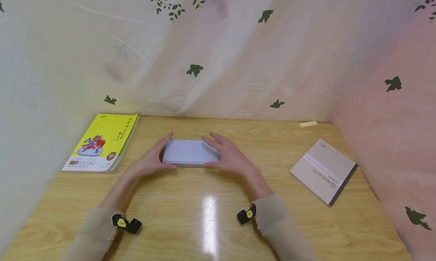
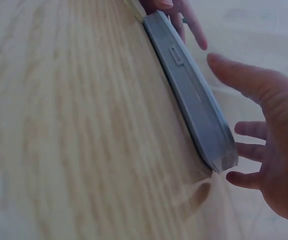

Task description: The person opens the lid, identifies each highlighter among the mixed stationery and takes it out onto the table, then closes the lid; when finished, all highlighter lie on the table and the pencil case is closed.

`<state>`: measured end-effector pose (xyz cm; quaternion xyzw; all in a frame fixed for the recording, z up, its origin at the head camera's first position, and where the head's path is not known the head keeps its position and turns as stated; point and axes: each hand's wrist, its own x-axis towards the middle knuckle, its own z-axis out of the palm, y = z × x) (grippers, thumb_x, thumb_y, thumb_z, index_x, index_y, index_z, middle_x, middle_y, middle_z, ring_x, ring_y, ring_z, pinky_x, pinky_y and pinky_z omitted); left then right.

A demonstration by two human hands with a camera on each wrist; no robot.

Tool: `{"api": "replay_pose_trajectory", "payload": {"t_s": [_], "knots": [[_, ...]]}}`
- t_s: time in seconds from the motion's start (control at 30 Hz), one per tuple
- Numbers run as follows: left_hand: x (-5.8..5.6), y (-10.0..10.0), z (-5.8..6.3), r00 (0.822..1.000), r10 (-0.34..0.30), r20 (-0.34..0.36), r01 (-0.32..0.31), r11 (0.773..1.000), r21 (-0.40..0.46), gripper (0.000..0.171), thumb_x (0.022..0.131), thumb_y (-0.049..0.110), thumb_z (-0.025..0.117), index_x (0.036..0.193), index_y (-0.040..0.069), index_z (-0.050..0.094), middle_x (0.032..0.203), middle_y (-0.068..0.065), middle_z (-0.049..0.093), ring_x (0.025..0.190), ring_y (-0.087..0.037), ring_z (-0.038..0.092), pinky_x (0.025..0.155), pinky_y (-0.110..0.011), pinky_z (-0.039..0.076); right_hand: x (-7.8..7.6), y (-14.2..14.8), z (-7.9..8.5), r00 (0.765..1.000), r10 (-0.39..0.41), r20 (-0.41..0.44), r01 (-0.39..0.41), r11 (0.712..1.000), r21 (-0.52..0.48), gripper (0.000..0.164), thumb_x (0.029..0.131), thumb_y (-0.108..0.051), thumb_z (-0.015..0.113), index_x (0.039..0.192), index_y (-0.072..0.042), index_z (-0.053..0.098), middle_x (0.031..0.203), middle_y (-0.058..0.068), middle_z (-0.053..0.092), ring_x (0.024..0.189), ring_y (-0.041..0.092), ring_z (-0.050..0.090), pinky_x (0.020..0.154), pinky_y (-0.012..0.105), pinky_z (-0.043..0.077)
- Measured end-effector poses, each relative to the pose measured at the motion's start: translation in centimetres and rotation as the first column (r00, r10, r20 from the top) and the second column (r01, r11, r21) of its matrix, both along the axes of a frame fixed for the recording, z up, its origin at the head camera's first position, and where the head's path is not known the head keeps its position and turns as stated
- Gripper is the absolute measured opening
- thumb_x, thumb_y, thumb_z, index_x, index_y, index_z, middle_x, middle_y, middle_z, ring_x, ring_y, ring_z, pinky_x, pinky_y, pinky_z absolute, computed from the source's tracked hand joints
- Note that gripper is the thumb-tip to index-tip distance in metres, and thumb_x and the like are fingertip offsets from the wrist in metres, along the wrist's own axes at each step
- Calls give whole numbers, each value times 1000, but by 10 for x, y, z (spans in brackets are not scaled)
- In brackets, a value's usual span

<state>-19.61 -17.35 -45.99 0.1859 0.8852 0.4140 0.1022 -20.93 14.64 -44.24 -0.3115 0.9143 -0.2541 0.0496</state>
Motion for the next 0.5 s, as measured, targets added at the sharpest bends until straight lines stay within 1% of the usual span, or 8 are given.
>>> {"api": "replay_pose_trajectory", "payload": {"t_s": [0.07,0.13,0.27,0.33,0.5], "knots": [[0,-1,-1,1000,5,22,-5,1000,-5,128,75,39,92,167,13,7,175,-13,12,162,-35,12,131,-56,14,1,-1,-3,1000,2,4,-2,1000,14,87,87,-53,78,161,-32,37,171,10,27,158,35,28,124,60,32],[-1,-1,-2,999,12,49,-11,1000,-24,131,74,41,92,167,13,4,175,-16,9,161,-42,7,131,-60,10,1,-1,-5,1000,0,0,0,1000,30,87,87,-53,78,160,-33,36,171,10,27,159,34,26,125,58,31],[-2,1,-3,996,28,89,-21,997,-81,133,74,44,92,167,15,2,175,-17,6,160,-49,-2,129,-64,2,3,-2,-8,1000,7,-21,-7,999,40,87,86,-48,80,160,-31,38,170,13,30,159,37,25,126,58,30],[-3,1,-3,995,35,90,-27,995,-95,131,74,42,92,167,14,5,175,-18,7,159,-49,-3,129,-65,2,4,-3,-9,999,15,-32,-13,999,48,86,87,-46,81,160,-28,39,169,14,31,159,39,24,126,58,29],[-3,-2,-5,996,46,70,-38,993,-111,119,76,39,91,165,11,16,172,-28,9,157,-56,1,126,-70,6,4,-8,-11,998,31,-55,-25,996,91,81,89,-43,79,159,-26,42,168,14,32,159,39,23,127,57,29]]}}
